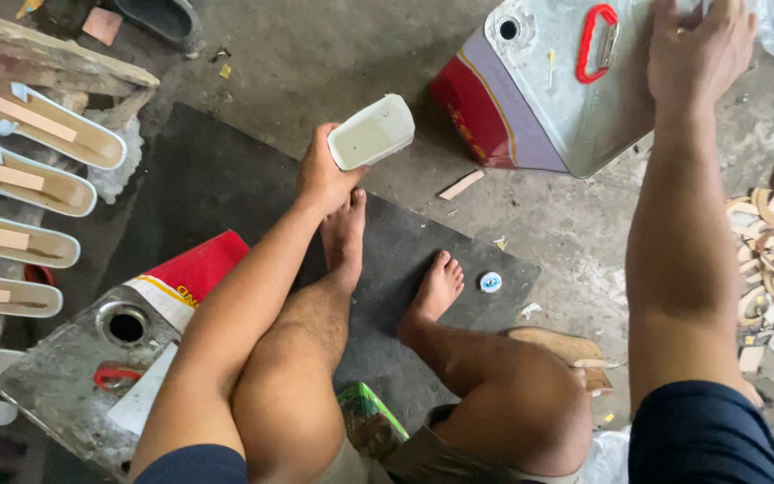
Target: The person sits on the floor and uses a toothbrush to apply white paint to the straps of multiple sandals. They repeatedly dip the brush into a container of paint and carefully coat each strap before placing the finished sandals on a nearby rack.
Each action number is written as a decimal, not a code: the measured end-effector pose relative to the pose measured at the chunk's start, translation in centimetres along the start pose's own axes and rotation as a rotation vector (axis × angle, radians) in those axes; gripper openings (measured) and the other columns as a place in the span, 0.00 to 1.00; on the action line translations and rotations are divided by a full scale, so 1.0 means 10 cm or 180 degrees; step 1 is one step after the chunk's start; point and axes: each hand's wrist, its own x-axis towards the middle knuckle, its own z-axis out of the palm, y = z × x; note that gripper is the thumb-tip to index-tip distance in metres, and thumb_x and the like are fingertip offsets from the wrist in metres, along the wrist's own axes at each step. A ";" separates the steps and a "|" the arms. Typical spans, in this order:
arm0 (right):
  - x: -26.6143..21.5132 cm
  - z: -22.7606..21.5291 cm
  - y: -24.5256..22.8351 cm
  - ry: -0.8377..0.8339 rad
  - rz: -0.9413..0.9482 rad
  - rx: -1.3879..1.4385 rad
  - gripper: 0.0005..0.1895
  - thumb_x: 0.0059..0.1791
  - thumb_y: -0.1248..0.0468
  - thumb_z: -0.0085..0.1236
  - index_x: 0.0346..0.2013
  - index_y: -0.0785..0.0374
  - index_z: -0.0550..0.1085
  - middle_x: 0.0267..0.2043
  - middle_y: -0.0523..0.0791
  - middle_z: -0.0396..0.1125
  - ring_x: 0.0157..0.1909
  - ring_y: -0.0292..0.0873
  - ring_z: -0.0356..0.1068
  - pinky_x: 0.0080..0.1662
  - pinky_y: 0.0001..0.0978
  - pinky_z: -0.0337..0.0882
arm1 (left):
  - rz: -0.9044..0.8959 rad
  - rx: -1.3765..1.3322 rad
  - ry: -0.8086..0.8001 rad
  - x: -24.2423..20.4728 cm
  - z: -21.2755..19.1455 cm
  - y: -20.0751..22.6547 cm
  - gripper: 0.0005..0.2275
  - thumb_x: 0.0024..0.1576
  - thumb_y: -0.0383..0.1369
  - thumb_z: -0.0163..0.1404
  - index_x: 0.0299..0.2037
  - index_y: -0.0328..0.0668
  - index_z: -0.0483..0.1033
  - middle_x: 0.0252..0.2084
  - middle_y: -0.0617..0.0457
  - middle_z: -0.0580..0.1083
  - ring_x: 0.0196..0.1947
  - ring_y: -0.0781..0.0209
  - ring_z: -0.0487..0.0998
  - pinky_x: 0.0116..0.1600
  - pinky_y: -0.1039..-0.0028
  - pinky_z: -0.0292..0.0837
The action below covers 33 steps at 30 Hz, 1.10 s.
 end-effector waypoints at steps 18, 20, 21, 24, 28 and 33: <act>-1.49 -0.89 0.40 0.0067 0.1768 -0.0263 0.17 0.55 0.53 0.62 0.35 0.63 0.69 0.39 0.49 0.67 0.47 0.55 0.63 0.50 0.53 0.60 | 0.0750 -0.0128 0.0083 -0.19 -0.03 0.15 0.34 0.46 0.31 0.70 0.60 0.42 0.62 0.58 0.43 0.72 0.58 0.45 0.74 0.58 0.59 0.70; -1.28 -0.75 0.49 -0.0157 0.1292 -0.0138 0.17 0.56 0.54 0.62 0.37 0.64 0.68 0.40 0.50 0.67 0.48 0.59 0.62 0.50 0.55 0.59 | 0.0849 -0.0144 0.0013 -0.28 -0.01 0.12 0.35 0.45 0.30 0.70 0.60 0.42 0.62 0.57 0.42 0.72 0.59 0.45 0.74 0.60 0.59 0.70; -1.15 -0.68 0.51 -0.0112 0.1050 -0.0159 0.15 0.55 0.57 0.61 0.37 0.65 0.68 0.41 0.51 0.68 0.49 0.59 0.62 0.51 0.55 0.59 | 0.0912 -0.0163 0.0001 -0.27 -0.04 0.11 0.35 0.44 0.30 0.70 0.60 0.42 0.62 0.57 0.42 0.72 0.59 0.45 0.74 0.60 0.59 0.70; -1.17 -0.76 0.52 -0.0152 0.0551 -0.0251 0.11 0.54 0.61 0.58 0.40 0.66 0.68 0.42 0.52 0.68 0.50 0.60 0.62 0.51 0.55 0.60 | 0.0736 -0.0150 -0.0117 -0.31 -0.04 0.02 0.34 0.44 0.31 0.69 0.61 0.44 0.64 0.57 0.45 0.73 0.59 0.46 0.74 0.61 0.60 0.71; -1.24 -0.81 0.37 -0.0077 0.0624 -0.0217 0.11 0.55 0.62 0.59 0.42 0.65 0.67 0.41 0.54 0.67 0.50 0.61 0.63 0.49 0.55 0.62 | 0.1093 -0.0315 0.0192 -0.32 0.03 -0.01 0.34 0.43 0.29 0.70 0.59 0.41 0.64 0.56 0.42 0.72 0.58 0.43 0.73 0.61 0.59 0.69; -1.24 -0.86 0.43 -0.0054 0.1298 -0.0177 0.14 0.52 0.60 0.63 0.39 0.63 0.67 0.38 0.49 0.70 0.44 0.56 0.69 0.47 0.54 0.66 | 0.1182 -0.0474 0.0611 -0.30 0.02 0.04 0.34 0.44 0.29 0.70 0.59 0.41 0.63 0.57 0.41 0.71 0.60 0.42 0.71 0.63 0.58 0.67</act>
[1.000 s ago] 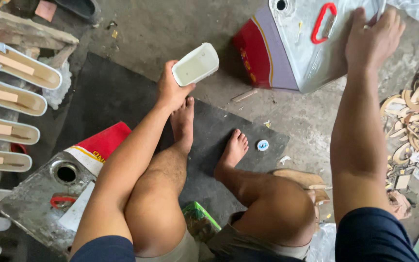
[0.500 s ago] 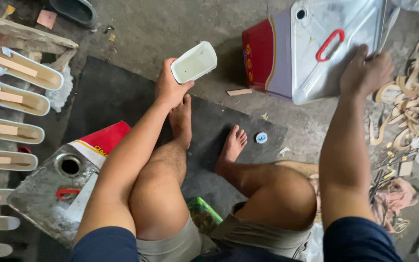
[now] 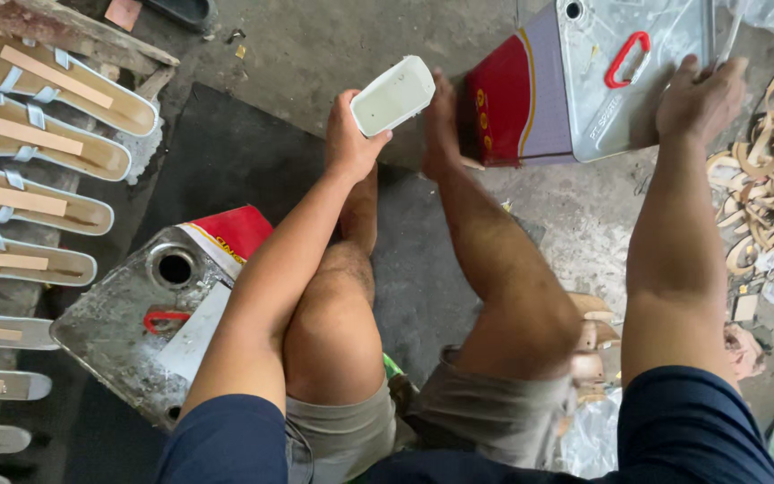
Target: The person sits on the floor and uses a toothbrush to apply white paint to the straps of multiple sandals. They repeatedly dip the brush into a container of paint and carefully coat each strap before placing the finished sandals on a nearby rack.
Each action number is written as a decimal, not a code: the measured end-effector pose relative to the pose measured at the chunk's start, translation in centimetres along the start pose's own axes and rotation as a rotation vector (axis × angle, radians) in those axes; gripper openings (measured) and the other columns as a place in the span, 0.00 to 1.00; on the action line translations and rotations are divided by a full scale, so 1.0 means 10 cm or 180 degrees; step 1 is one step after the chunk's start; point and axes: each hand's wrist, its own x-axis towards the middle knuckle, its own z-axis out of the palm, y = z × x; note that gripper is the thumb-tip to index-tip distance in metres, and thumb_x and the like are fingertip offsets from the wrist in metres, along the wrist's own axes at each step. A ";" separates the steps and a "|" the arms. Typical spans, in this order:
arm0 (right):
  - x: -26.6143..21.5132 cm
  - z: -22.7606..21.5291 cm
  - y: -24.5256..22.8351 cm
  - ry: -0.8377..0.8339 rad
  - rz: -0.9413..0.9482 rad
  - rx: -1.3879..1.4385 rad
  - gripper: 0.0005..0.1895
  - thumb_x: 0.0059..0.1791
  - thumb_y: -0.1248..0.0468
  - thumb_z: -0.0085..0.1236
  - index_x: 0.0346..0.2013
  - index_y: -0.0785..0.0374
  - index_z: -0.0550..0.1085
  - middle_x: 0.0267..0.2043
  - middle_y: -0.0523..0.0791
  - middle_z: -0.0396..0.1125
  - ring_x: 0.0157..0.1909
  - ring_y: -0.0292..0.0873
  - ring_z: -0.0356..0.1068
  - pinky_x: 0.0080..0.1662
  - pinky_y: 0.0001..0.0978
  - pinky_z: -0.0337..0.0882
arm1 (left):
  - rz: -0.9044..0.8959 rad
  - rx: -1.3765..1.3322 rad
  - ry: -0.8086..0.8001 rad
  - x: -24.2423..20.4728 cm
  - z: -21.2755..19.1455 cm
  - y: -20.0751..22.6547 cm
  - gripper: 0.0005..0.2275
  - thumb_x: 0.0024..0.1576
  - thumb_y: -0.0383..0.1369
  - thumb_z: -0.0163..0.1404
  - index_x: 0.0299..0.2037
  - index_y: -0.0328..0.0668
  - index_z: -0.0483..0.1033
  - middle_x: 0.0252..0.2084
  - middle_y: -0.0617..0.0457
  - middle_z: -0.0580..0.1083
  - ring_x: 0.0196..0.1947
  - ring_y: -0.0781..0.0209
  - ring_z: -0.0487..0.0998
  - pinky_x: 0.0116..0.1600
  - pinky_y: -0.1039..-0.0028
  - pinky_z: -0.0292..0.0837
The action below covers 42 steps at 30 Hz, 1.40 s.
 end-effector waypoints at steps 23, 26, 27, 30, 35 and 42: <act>-0.29 -0.02 0.45 0.0069 0.1897 0.5062 0.33 0.47 0.49 0.49 0.64 0.61 0.63 0.64 0.56 0.59 0.67 0.59 0.63 0.67 0.58 0.64 | -0.0175 -0.0364 0.0331 0.37 -0.06 -0.02 0.33 0.44 0.32 0.70 0.58 0.42 0.65 0.55 0.44 0.71 0.58 0.43 0.71 0.60 0.57 0.68; -0.39 -0.01 0.33 0.0305 0.2030 0.4809 0.30 0.48 0.51 0.51 0.60 0.65 0.67 0.61 0.56 0.65 0.63 0.58 0.68 0.64 0.56 0.69 | -0.0127 -0.0304 0.0362 0.34 -0.08 -0.07 0.32 0.44 0.30 0.70 0.58 0.45 0.65 0.55 0.43 0.70 0.58 0.41 0.70 0.60 0.57 0.69; -0.34 -0.04 0.28 0.0394 0.2021 0.4737 0.29 0.48 0.52 0.52 0.59 0.66 0.69 0.60 0.56 0.67 0.62 0.57 0.70 0.63 0.56 0.71 | -0.0121 -0.0315 0.0361 0.39 -0.04 -0.05 0.32 0.44 0.30 0.69 0.58 0.45 0.66 0.55 0.42 0.69 0.58 0.41 0.70 0.59 0.57 0.69; -0.26 -0.10 0.11 0.0519 0.1983 0.4401 0.22 0.48 0.55 0.53 0.50 0.69 0.72 0.51 0.54 0.69 0.53 0.55 0.73 0.55 0.54 0.75 | 0.0215 -0.0203 0.0445 0.42 0.07 -0.05 0.31 0.46 0.29 0.68 0.58 0.47 0.66 0.55 0.44 0.70 0.60 0.40 0.70 0.61 0.57 0.69; -0.29 -0.10 -0.17 0.0932 0.1149 0.4282 0.07 0.43 0.71 0.55 0.26 0.67 0.64 0.33 0.50 0.63 0.33 0.50 0.69 0.36 0.49 0.74 | 0.0071 -0.0343 0.0518 0.48 0.11 -0.17 0.33 0.42 0.28 0.70 0.58 0.48 0.65 0.56 0.44 0.70 0.59 0.41 0.70 0.61 0.58 0.70; 0.07 0.00 -0.55 0.0567 0.0665 0.3862 0.10 0.48 0.72 0.57 0.30 0.66 0.63 0.37 0.54 0.69 0.33 0.52 0.75 0.40 0.51 0.81 | -0.0096 -0.0174 0.0657 0.54 0.11 -0.30 0.34 0.41 0.26 0.69 0.58 0.51 0.66 0.57 0.45 0.68 0.60 0.41 0.70 0.59 0.58 0.72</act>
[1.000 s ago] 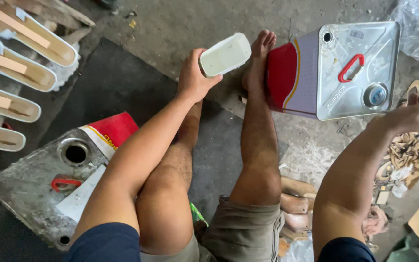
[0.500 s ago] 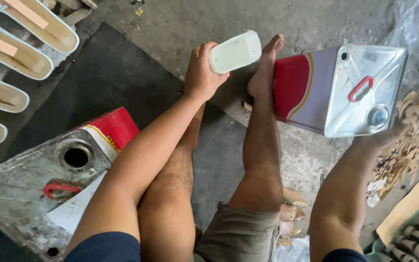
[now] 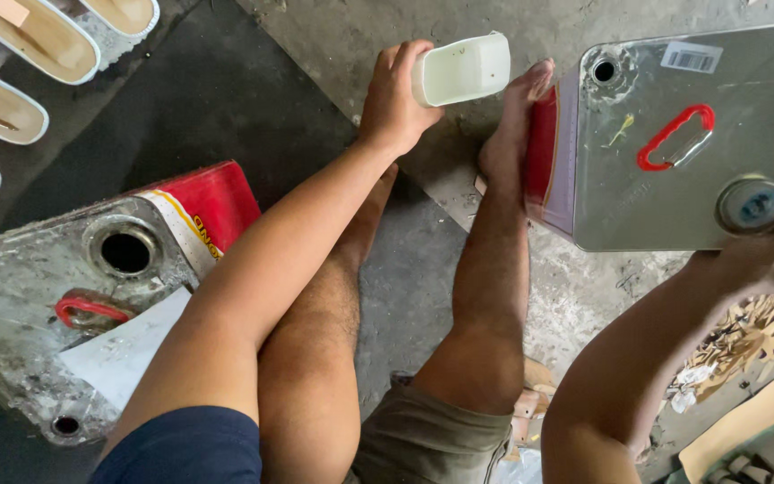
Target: The person sits on the floor and uses a toothbrush to apply white paint to the straps of multiple sandals. They repeatedly dip the brush into a container of paint and carefully coat each strap before placing the finished sandals on a nearby rack.
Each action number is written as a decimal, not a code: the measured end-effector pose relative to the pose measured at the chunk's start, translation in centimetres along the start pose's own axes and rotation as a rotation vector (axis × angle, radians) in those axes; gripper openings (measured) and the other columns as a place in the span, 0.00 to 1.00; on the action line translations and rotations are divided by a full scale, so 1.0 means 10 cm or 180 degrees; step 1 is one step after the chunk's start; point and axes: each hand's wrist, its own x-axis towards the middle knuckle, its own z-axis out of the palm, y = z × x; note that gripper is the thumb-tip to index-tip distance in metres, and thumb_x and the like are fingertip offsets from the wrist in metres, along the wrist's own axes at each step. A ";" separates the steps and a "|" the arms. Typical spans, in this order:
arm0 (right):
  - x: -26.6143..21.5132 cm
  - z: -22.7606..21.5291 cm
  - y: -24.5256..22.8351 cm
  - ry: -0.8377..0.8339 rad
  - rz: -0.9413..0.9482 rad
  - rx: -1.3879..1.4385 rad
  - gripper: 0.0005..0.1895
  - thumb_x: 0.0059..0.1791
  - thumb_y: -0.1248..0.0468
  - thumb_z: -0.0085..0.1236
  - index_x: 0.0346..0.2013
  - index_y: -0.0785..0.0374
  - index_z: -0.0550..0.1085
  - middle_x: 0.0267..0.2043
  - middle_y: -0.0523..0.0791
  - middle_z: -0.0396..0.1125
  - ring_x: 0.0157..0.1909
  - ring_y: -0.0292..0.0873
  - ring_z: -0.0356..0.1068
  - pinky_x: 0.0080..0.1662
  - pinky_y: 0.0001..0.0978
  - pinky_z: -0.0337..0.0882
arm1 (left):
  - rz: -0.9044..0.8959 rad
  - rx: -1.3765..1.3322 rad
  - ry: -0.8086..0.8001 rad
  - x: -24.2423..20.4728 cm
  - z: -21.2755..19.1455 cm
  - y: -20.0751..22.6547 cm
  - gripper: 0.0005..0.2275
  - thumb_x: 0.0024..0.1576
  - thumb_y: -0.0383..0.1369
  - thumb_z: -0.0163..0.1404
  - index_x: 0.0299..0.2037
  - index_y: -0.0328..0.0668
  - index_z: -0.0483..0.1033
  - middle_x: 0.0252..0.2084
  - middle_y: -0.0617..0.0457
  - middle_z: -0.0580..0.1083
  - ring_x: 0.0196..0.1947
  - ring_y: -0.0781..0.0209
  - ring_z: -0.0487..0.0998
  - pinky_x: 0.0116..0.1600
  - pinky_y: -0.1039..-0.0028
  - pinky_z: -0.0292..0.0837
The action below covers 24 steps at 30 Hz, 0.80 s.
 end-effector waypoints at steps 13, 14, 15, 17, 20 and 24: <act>0.47 0.07 0.45 -0.1041 0.0318 -0.0848 0.12 0.59 0.64 0.47 0.46 0.71 0.74 0.47 0.57 0.74 0.43 0.52 0.78 0.48 0.47 0.83 | 0.0101 0.0136 0.0064 0.14 0.39 -0.17 0.32 0.43 0.26 0.67 0.57 0.52 0.65 0.55 0.46 0.69 0.58 0.41 0.72 0.58 0.60 0.73; 0.47 0.11 0.48 -0.1150 0.0298 -0.0864 0.13 0.60 0.63 0.46 0.47 0.71 0.74 0.48 0.57 0.75 0.43 0.52 0.78 0.49 0.46 0.83 | 0.0101 0.0145 0.0110 0.13 0.38 -0.20 0.32 0.42 0.27 0.69 0.57 0.51 0.65 0.55 0.44 0.69 0.58 0.40 0.72 0.57 0.59 0.73; 0.45 0.18 0.52 -0.1271 0.0271 -0.0892 0.14 0.61 0.62 0.45 0.48 0.71 0.75 0.48 0.58 0.75 0.44 0.52 0.79 0.49 0.46 0.83 | 0.0102 0.0146 0.0169 0.13 0.38 -0.22 0.33 0.41 0.28 0.70 0.57 0.50 0.65 0.55 0.43 0.69 0.57 0.40 0.71 0.57 0.59 0.72; 0.45 0.37 0.54 -0.1538 0.0193 -0.0838 0.17 0.63 0.61 0.44 0.50 0.72 0.77 0.50 0.58 0.76 0.46 0.52 0.79 0.50 0.45 0.83 | 0.0159 0.0253 0.0216 0.14 0.38 -0.26 0.32 0.44 0.30 0.71 0.57 0.48 0.65 0.54 0.44 0.71 0.57 0.40 0.72 0.57 0.59 0.72; 0.34 0.81 0.49 -0.1687 0.0189 -0.0305 0.18 0.64 0.62 0.47 0.52 0.75 0.79 0.51 0.59 0.76 0.46 0.54 0.79 0.50 0.46 0.83 | 0.0062 0.0378 0.0214 0.13 0.36 -0.31 0.31 0.43 0.30 0.71 0.55 0.45 0.65 0.52 0.44 0.72 0.55 0.40 0.72 0.57 0.58 0.71; 0.03 1.33 0.27 -0.1662 -0.0590 -0.1454 0.13 0.60 0.62 0.53 0.39 0.71 0.76 0.40 0.52 0.79 0.35 0.47 0.81 0.36 0.36 0.79 | -0.0062 0.0457 0.0254 0.15 0.30 -0.40 0.29 0.46 0.30 0.70 0.55 0.43 0.65 0.52 0.44 0.73 0.55 0.42 0.72 0.58 0.59 0.72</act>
